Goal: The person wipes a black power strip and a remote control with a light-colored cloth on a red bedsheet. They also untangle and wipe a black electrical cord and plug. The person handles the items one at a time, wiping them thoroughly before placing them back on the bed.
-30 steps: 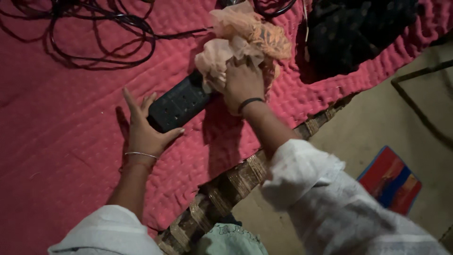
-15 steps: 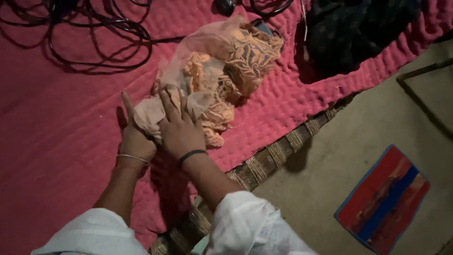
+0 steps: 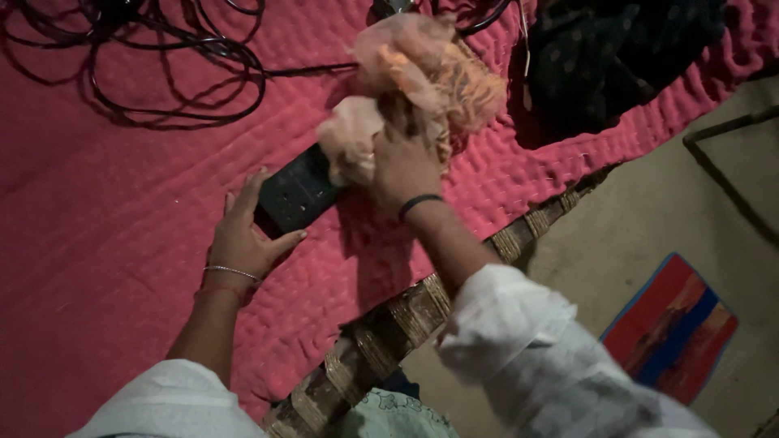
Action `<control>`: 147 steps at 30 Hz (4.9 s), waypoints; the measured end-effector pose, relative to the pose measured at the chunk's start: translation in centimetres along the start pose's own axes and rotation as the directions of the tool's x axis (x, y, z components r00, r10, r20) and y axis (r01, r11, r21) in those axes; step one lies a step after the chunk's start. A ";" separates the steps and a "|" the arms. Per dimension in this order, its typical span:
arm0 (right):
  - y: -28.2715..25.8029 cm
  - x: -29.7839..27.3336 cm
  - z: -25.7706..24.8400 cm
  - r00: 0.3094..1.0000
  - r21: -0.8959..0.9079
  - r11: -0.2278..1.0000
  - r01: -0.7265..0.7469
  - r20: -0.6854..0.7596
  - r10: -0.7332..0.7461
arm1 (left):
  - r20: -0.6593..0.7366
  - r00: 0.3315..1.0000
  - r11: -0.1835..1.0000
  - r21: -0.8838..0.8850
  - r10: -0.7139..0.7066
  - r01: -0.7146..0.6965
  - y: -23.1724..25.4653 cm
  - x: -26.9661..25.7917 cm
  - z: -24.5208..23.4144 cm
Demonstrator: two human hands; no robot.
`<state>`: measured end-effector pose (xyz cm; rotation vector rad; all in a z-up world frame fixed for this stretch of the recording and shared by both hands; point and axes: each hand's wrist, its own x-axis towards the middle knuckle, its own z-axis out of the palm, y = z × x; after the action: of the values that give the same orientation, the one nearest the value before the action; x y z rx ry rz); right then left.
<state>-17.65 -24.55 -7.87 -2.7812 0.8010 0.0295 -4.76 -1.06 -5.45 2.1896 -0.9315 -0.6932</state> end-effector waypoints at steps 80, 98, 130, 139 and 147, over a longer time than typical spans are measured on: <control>0.6 -1.7 4.5 0.988 0.340 0.940 -0.027 0.153 -0.027 | 0.174 0.947 0.779 0.539 0.269 -0.320 -1.6 3.7 -4.0; -5.5 -1.3 -0.6 0.963 0.485 0.874 -0.032 0.249 -0.103 | 0.150 0.988 0.745 0.653 0.045 -0.133 -2.1 -0.8 -3.3; 3.8 0.9 -2.9 0.918 0.436 0.836 -0.334 -0.052 0.394 | 0.252 0.866 0.738 0.453 0.432 -0.500 6.9 1.4 6.7; -1.5 -3.8 -4.3 0.817 0.577 0.790 -0.210 -0.340 0.466 | 0.082 0.973 0.706 0.675 0.218 -0.215 5.4 1.8 6.9; -9.8 -3.0 2.2 0.911 0.574 0.798 -0.185 -0.205 0.358 | -0.003 0.997 0.708 0.705 0.075 -0.051 1.2 6.1 2.9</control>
<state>-15.00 -14.44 -7.50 -2.1305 1.0847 -0.5114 -3.56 -7.42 -7.73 2.7938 -1.4237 -0.2671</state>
